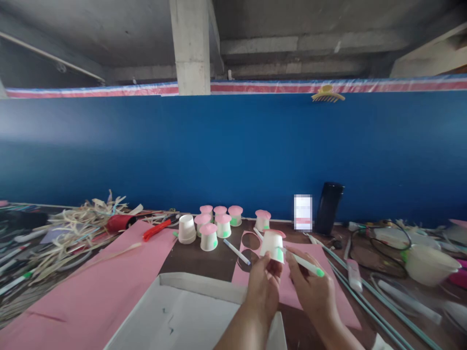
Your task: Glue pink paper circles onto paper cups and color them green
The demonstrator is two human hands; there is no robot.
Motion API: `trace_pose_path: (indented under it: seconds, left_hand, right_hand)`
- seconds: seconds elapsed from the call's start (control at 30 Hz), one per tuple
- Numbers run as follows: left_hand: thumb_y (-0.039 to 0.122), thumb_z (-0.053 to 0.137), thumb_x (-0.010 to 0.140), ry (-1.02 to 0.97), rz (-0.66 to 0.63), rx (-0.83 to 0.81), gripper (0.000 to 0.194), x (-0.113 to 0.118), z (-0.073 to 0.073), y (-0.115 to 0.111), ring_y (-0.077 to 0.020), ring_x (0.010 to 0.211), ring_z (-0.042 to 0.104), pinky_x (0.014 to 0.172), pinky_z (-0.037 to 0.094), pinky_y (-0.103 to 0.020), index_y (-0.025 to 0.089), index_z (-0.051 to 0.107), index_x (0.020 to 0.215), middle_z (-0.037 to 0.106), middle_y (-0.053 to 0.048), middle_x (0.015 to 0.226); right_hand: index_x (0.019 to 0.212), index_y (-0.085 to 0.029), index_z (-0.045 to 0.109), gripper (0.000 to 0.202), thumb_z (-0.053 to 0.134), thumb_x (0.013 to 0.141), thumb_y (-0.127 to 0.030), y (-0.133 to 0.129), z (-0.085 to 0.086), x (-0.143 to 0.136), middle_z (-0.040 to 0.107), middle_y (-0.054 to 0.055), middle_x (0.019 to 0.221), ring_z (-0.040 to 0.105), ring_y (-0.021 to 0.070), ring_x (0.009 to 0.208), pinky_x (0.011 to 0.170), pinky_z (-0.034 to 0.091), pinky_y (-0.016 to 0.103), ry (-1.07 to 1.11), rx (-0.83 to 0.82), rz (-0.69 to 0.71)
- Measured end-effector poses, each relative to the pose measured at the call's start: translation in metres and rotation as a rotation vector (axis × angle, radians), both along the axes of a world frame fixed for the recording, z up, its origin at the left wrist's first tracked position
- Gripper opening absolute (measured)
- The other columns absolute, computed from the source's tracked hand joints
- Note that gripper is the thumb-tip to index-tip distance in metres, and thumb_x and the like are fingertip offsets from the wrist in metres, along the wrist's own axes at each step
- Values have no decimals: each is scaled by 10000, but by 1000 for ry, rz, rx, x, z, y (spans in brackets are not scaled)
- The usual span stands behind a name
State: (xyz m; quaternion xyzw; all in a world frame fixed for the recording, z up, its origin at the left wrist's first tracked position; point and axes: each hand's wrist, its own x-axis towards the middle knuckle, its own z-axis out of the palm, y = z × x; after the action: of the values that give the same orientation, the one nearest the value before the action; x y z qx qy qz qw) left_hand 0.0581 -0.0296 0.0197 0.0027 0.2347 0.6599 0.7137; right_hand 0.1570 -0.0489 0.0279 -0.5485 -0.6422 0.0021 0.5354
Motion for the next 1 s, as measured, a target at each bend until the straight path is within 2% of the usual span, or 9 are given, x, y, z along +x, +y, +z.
trace_pose_path:
  seconds: [0.2,0.4,0.57,0.77,1.0]
  left_hand:
    - [59,590,782,-5,4,-13,68,-1,1,0,-134,679,627,619,525,-211,101,583,835,635,-111,836]
    - [87,587,789,-4,-6,13,36,-1,-3,0,-126,649,605,622,521,-220,112,577,813,618,-81,749]
    - [96,580,795,2,-9,20,31,0,-6,2,-126,657,603,626,518,-218,106,577,824,615,-82,751]
    - [84,592,790,3,-20,41,90,-1,-3,0,-136,726,626,656,524,-221,112,590,875,643,-113,871]
    - [93,604,790,38,-27,19,102,0,-2,-2,-129,706,622,624,518,-208,90,594,892,643,-119,879]
  right_hand:
    - [941,-177,697,402,457,864,-492,-5,3,1,719,64,715,656,183,579,484,465,236,-38,-69,0]
    - [872,-185,685,400,435,877,-497,-10,9,-1,703,37,648,629,153,512,480,445,209,-51,-136,66]
    - [848,-182,690,404,444,871,-501,-9,8,-2,699,43,627,628,152,497,471,445,205,-43,-102,44]
    - [951,-167,694,402,465,864,-486,-3,1,-1,725,82,758,662,175,587,520,484,227,-19,-9,5]
    - [986,-174,684,357,490,864,-448,2,-5,2,717,89,931,678,194,765,667,516,258,-20,50,8]
